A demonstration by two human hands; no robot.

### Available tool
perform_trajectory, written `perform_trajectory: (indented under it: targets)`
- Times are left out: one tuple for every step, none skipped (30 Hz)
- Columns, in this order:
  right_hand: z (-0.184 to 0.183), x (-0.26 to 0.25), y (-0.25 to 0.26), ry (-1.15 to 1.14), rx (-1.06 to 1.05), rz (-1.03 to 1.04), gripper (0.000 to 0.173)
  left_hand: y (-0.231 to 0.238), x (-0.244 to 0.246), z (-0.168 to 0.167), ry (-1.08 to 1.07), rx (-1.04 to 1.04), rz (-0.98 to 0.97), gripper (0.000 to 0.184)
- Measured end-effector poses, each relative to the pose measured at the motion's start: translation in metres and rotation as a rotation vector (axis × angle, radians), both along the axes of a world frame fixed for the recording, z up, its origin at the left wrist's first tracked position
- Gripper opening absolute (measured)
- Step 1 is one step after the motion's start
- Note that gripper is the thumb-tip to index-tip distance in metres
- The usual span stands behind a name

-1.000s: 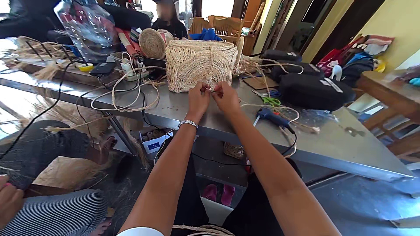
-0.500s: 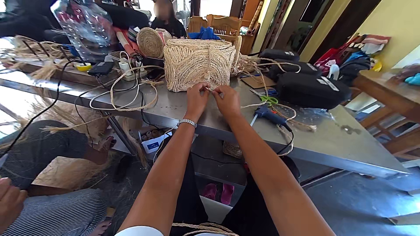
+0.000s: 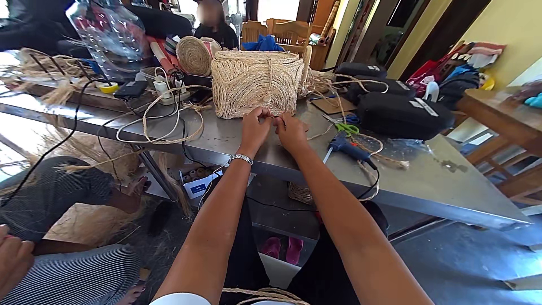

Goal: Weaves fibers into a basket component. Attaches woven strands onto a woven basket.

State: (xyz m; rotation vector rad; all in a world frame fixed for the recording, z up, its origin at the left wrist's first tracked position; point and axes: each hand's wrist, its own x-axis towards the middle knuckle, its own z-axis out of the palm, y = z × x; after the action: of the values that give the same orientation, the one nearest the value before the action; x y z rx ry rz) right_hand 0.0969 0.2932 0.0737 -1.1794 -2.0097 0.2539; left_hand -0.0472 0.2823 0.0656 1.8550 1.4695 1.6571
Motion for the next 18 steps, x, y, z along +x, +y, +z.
perform_trajectory:
  targets:
    - [-0.0003,0.0001,0.0006,0.013,-0.013,0.007,0.035,0.0002,0.0002,0.0000,-0.005,0.010,-0.018,0.017]
    - [-0.0005,0.0003,0.0010,0.035,-0.018,0.011,0.034,0.0009,0.0000,-0.0004,-0.014,0.020,-0.037,0.016]
    - [-0.0011,0.0005,0.0019,0.067,-0.008,0.012,0.032,0.0020,-0.0003,-0.0013,-0.024,0.026,-0.051,0.016]
    - [-0.0016,0.0008,0.0024,0.101,0.003,0.014,0.030,0.0030,-0.0008,-0.0020,-0.027,0.026,-0.060,0.016]
    - [-0.0016,0.0010,0.0019,0.125,0.016,0.015,0.027,0.0035,-0.0011,-0.0023,-0.031,0.025,-0.068,0.017]
    - [-0.0011,0.0011,0.0010,0.137,0.030,0.016,0.026,0.0039,-0.0011,-0.0024,-0.036,0.024,-0.073,0.017]
    - [-0.0007,0.0011,0.0001,0.138,0.045,0.021,0.025,0.0045,-0.0012,-0.0027,-0.042,0.022,-0.076,0.017]
    - [-0.0009,0.0012,-0.0002,0.128,0.066,0.030,0.024,0.0052,-0.0015,-0.0032,-0.049,0.020,-0.079,0.017]
    - [-0.0012,0.0010,-0.0006,0.112,0.086,0.039,0.024,0.0058,-0.0018,-0.0037,-0.061,0.016,-0.081,0.018]
    - [-0.0014,0.0003,-0.0010,0.095,0.105,0.048,0.025,0.0059,-0.0023,-0.0039,-0.074,0.010,-0.080,0.019]
    - [-0.0021,-0.0005,-0.0010,0.080,0.123,0.056,0.025,0.0064,-0.0026,-0.0045,-0.093,0.004,-0.077,0.019]
    - [-0.0023,-0.0013,-0.0015,0.070,0.136,0.063,0.025,0.0066,-0.0027,-0.0048,-0.111,-0.002,-0.069,0.018]
    - [-0.0024,-0.0019,-0.0020,0.067,0.146,0.067,0.025,0.0063,-0.0027,-0.0045,-0.124,-0.010,-0.062,0.017]
    - [-0.0021,-0.0020,-0.0027,0.064,0.153,0.067,0.025,0.0057,-0.0028,-0.0040,-0.133,-0.015,-0.057,0.017]
    - [-0.0016,-0.0018,-0.0034,0.060,0.159,0.065,0.025,0.0055,-0.0029,-0.0038,-0.141,-0.018,-0.055,0.016]
    - [-0.0009,-0.0016,-0.0039,0.061,0.163,0.061,0.025,0.0057,-0.0030,-0.0038,-0.146,-0.021,-0.053,0.016]
    - [-0.0005,-0.0012,-0.0038,0.059,0.177,0.055,0.023,0.0059,-0.0030,-0.0039,-0.147,-0.024,-0.052,0.015]
    - [-0.0004,-0.0011,-0.0038,0.057,0.195,0.044,0.021,0.0057,-0.0029,-0.0039,-0.142,-0.028,-0.051,0.015]
